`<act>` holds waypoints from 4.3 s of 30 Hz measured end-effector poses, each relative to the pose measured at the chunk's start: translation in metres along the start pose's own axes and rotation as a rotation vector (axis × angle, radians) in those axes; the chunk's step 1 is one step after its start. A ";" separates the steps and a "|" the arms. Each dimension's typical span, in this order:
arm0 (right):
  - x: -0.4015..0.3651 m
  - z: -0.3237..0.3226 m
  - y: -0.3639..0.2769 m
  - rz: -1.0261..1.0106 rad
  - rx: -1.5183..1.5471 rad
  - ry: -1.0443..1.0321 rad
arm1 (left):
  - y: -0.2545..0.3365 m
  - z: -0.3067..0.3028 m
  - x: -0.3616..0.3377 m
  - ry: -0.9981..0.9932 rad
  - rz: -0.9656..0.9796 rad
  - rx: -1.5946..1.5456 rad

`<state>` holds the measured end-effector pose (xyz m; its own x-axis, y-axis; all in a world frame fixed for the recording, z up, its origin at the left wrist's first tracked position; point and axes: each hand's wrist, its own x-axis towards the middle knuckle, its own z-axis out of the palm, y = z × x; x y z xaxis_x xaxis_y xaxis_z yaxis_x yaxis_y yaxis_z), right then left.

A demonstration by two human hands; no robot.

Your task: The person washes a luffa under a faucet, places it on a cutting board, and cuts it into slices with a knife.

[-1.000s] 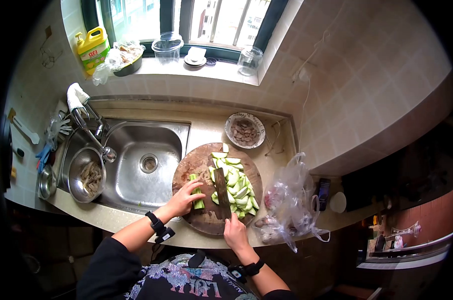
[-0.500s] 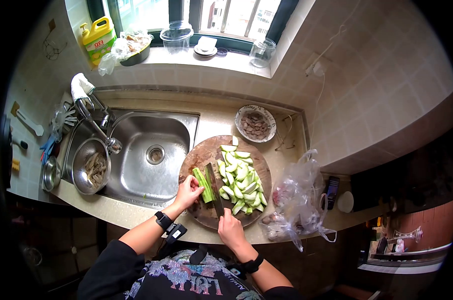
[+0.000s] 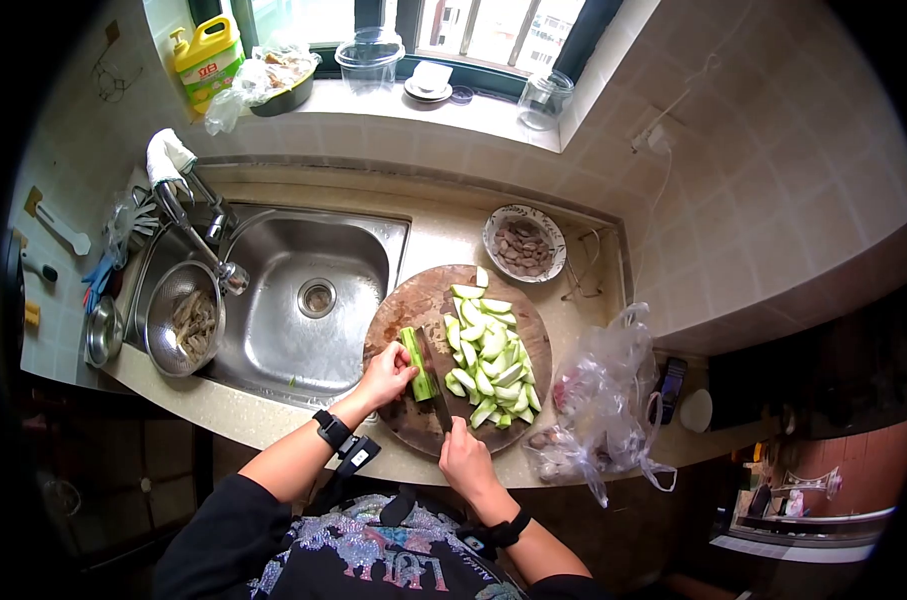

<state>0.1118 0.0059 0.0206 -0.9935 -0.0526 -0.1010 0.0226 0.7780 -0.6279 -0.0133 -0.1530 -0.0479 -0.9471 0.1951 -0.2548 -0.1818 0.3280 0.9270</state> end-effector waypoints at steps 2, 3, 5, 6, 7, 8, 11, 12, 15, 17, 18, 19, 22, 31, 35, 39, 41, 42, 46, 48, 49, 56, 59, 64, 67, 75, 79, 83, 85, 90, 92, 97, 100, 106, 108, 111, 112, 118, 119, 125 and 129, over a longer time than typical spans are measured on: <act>0.004 0.002 -0.001 0.017 -0.001 -0.020 | 0.000 0.000 -0.001 0.003 -0.003 0.004; 0.007 0.003 -0.001 0.016 -0.004 -0.026 | -0.002 0.001 0.000 0.008 -0.005 0.006; 0.012 0.005 0.001 0.015 -0.006 -0.031 | -0.003 0.001 -0.001 0.013 -0.006 0.008; 0.015 0.006 0.002 0.014 -0.007 -0.037 | -0.003 0.001 -0.001 0.017 0.002 0.010; 0.017 0.008 0.003 0.011 -0.009 -0.043 | -0.002 0.000 -0.001 0.021 0.009 0.012; 0.019 0.010 0.004 0.009 -0.008 -0.044 | -0.001 0.000 -0.001 0.023 0.008 0.013; 0.023 0.016 0.005 0.001 -0.025 -0.034 | 0.000 0.000 -0.002 0.011 -0.014 0.007; 0.026 0.017 0.003 0.007 -0.040 -0.039 | -0.001 0.000 -0.001 0.013 -0.013 0.014; 0.035 0.028 0.003 0.013 -0.080 -0.046 | -0.005 0.000 -0.001 0.034 0.009 0.042; 0.041 0.032 -0.001 0.018 -0.109 -0.046 | -0.004 0.000 -0.002 0.043 0.019 0.049; 0.048 0.031 -0.005 0.037 -0.165 -0.072 | -0.004 0.001 -0.002 0.044 0.019 0.050; 0.054 0.030 -0.009 0.056 -0.220 -0.099 | -0.003 0.000 -0.002 0.033 -0.003 0.031; 0.073 0.027 -0.017 0.052 -0.127 -0.059 | -0.004 0.000 -0.005 0.023 -0.011 0.022; 0.044 -0.008 0.019 -0.027 0.163 0.076 | 0.019 -0.022 -0.009 0.167 0.515 0.429; 0.027 -0.029 0.032 0.173 0.336 0.143 | 0.039 -0.015 0.002 -0.037 0.678 0.714; 0.002 -0.038 0.047 0.225 0.365 0.212 | 0.036 -0.014 0.007 0.142 0.274 0.645; -0.014 -0.034 0.059 0.205 0.359 0.227 | 0.026 -0.016 0.002 0.120 0.229 0.575; -0.021 -0.032 0.064 0.180 0.350 0.235 | 0.019 -0.015 0.000 0.092 0.238 0.508; -0.042 -0.037 0.062 0.315 0.436 0.204 | 0.000 -0.014 -0.007 0.013 0.381 0.344; -0.046 -0.040 0.060 0.311 0.448 0.224 | 0.002 -0.023 0.002 0.075 0.422 0.392; -0.049 -0.041 0.059 0.306 0.457 0.229 | 0.011 -0.030 0.013 0.128 0.446 0.423; -0.055 -0.039 0.054 0.335 0.410 0.229 | 0.024 -0.042 0.099 -0.092 0.401 0.684; -0.059 -0.032 0.058 0.307 0.405 0.236 | 0.043 -0.022 0.071 0.106 0.801 0.754; -0.054 -0.032 0.052 0.233 0.286 0.200 | 0.031 -0.010 0.041 -0.297 0.978 0.818; -0.042 -0.033 0.038 0.158 0.197 0.162 | 0.024 -0.021 0.032 -0.275 0.962 0.818; -0.031 -0.020 0.030 0.038 0.020 0.025 | 0.010 -0.034 -0.009 -0.187 0.919 0.589; -0.026 -0.015 0.027 0.028 -0.054 0.005 | 0.004 -0.033 -0.007 -0.028 0.809 0.592; -0.022 -0.007 0.027 0.042 -0.089 -0.028 | -0.001 -0.035 -0.001 0.017 0.733 0.556; -0.014 0.000 0.029 0.063 -0.115 -0.056 | -0.004 -0.034 0.000 0.015 0.732 0.546; 0.009 0.008 0.015 0.094 -0.179 -0.077 | -0.001 -0.031 -0.010 -0.002 0.734 0.545; 0.009 0.015 0.017 0.069 -0.117 0.019 | 0.000 -0.030 -0.014 0.006 0.737 0.532; -0.013 0.007 0.017 0.047 -0.105 0.038 | -0.010 -0.025 -0.018 0.036 0.705 0.485; -0.017 0.007 0.019 0.024 -0.091 0.020 | -0.012 -0.025 -0.018 0.047 0.702 0.474; -0.005 0.014 0.016 0.063 -0.244 -0.055 | -0.015 -0.023 -0.018 0.055 0.701 0.453; 0.001 0.014 0.016 0.069 -0.278 -0.067 | -0.015 -0.023 -0.020 0.055 0.704 0.449; 0.004 0.009 0.015 0.082 -0.186 -0.024 | -0.013 -0.025 -0.021 0.050 0.702 0.449; 0.000 0.006 0.014 0.075 -0.148 0.014 | -0.014 -0.025 -0.022 0.041 0.699 0.443; -0.019 -0.002 0.010 0.043 -0.138 0.003 | -0.019 -0.022 -0.025 0.073 0.693 0.415; -0.020 -0.001 0.010 0.039 -0.139 -0.007 | -0.019 -0.022 -0.026 0.081 0.694 0.415; -0.016 0.007 0.012 0.075 -0.209 -0.074 | -0.021 -0.022 -0.025 0.076 0.678 0.400; -0.002 0.016 0.016 0.070 -0.258 -0.074 | -0.021 -0.024 -0.024 0.060 0.668 0.408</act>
<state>0.1156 0.0086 -0.0014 -0.9794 -0.0314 -0.1994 0.0523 0.9148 -0.4006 0.0065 -0.1872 -0.0549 -0.8365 0.4239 0.3473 0.5318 0.4749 0.7012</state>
